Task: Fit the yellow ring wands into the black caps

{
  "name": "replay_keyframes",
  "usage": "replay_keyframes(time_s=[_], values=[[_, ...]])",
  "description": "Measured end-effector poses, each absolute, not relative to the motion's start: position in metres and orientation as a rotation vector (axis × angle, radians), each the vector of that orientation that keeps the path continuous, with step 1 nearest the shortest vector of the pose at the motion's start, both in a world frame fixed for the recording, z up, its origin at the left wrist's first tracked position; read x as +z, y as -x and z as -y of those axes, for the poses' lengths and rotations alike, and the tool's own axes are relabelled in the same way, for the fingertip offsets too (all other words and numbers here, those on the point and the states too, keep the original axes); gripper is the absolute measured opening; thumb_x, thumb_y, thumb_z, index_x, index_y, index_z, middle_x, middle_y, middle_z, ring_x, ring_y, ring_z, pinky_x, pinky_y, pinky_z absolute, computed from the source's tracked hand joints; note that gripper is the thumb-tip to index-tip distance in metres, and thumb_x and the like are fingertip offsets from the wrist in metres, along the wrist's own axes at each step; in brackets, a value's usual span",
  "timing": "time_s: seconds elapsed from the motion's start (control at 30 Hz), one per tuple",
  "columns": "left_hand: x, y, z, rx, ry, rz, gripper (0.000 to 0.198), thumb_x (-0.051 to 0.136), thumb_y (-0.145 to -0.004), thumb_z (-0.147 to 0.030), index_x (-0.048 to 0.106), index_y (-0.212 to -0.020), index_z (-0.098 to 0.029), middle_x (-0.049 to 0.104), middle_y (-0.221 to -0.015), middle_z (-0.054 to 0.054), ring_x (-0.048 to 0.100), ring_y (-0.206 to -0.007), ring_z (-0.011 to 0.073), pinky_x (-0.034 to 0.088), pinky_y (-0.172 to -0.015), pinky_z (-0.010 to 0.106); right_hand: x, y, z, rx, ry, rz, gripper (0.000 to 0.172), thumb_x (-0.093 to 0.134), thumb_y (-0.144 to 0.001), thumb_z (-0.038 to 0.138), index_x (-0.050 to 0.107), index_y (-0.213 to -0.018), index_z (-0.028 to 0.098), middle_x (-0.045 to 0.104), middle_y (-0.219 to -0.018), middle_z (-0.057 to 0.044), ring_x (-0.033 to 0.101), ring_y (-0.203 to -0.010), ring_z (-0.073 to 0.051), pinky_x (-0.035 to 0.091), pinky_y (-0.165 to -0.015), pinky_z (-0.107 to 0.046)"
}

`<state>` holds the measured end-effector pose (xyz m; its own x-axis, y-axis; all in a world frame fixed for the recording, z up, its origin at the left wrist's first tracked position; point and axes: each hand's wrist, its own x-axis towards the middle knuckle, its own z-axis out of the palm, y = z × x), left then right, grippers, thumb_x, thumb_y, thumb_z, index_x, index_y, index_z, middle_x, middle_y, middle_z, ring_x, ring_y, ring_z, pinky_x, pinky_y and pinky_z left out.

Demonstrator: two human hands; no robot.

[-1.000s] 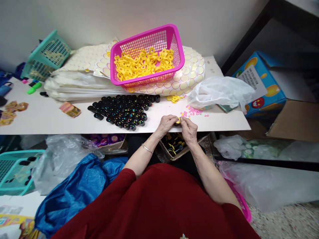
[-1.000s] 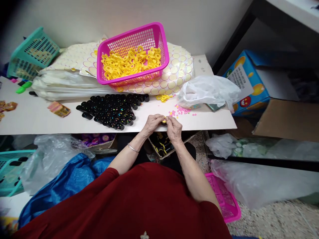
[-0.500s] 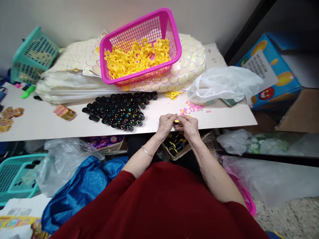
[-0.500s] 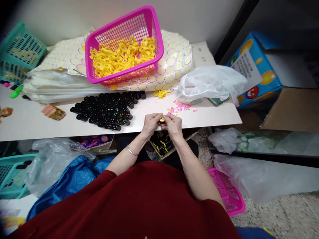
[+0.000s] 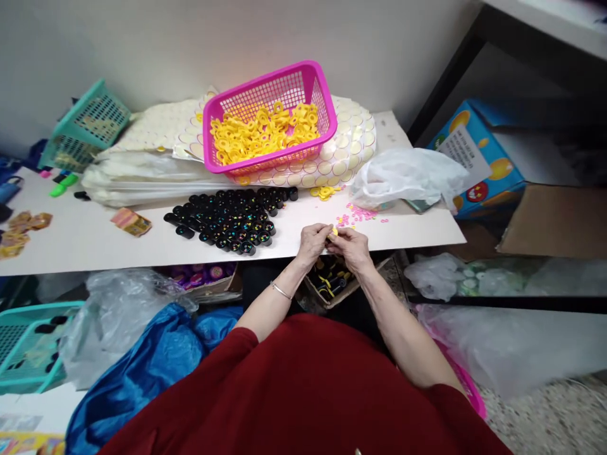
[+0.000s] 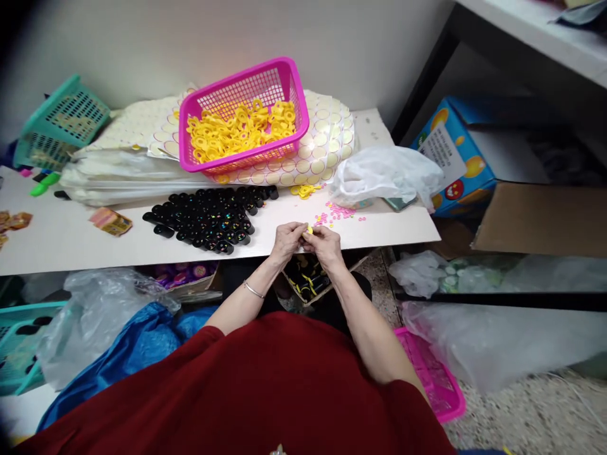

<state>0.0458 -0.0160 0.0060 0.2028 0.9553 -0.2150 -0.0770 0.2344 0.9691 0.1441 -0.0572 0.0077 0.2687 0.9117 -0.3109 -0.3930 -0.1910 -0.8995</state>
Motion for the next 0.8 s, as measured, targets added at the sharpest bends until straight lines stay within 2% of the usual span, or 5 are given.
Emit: replay_keyframes(time_s=[0.2,0.43,0.57,0.7,0.8], values=[[0.0,-0.047,0.01,0.933,-1.075,-1.131,0.032,0.067,-0.062,-0.044,0.062,-0.062,-0.012,0.049,-0.048,-0.005,0.04,-0.045,0.0063,0.03,-0.047,0.021,0.003,-0.147,0.051,1.298,1.274,0.531,0.038,0.086,-0.04,0.033,0.06,-0.064,0.017,0.061,-0.05,0.004,0.057,-0.039,-0.011,0.054,-0.043,-0.025],[0.015,-0.038,0.012,0.897,-1.321,-0.993,0.029,0.06,-0.067,-0.041,0.061,-0.058,-0.013,0.049,-0.052,-0.004,0.04,-0.053,0.0063,0.03,-0.05,0.019,0.013,-0.143,0.052,1.289,1.241,0.543,0.035,0.083,-0.041,0.033,0.06,-0.062,0.016,0.06,-0.051,0.005,0.055,-0.042,-0.008,0.048,-0.042,-0.02],[0.019,-0.033,0.022,0.834,-1.251,-1.014,0.037,0.067,-0.063,-0.047,0.068,-0.074,-0.012,0.061,-0.062,-0.001,0.049,-0.056,0.0093,0.038,-0.051,0.02,0.018,-0.14,0.072,1.218,1.225,0.63,0.035,0.08,-0.047,0.038,0.063,-0.067,0.016,0.058,-0.055,0.006,0.055,-0.048,-0.009,0.047,-0.046,-0.021],[0.003,-0.048,0.038,0.843,-1.28,-1.085,0.046,0.072,-0.057,-0.046,0.071,-0.085,-0.01,0.071,-0.08,0.005,0.061,-0.072,0.0164,0.047,-0.06,0.023,0.006,-0.152,0.101,1.023,1.268,0.642,0.045,0.084,-0.042,0.04,0.064,-0.074,0.015,0.06,-0.085,0.003,0.053,-0.05,-0.005,0.045,-0.045,-0.021],[-0.005,-0.06,0.07,0.806,-1.278,-1.097,0.046,0.072,-0.055,-0.047,0.072,-0.085,-0.012,0.073,-0.087,0.005,0.065,-0.081,0.0204,0.052,-0.067,0.026,0.004,-0.16,0.138,1.11,1.217,0.488,0.061,0.087,-0.036,0.044,0.06,-0.083,0.015,0.06,-0.078,0.003,0.056,-0.055,-0.008,0.049,-0.05,-0.024]])
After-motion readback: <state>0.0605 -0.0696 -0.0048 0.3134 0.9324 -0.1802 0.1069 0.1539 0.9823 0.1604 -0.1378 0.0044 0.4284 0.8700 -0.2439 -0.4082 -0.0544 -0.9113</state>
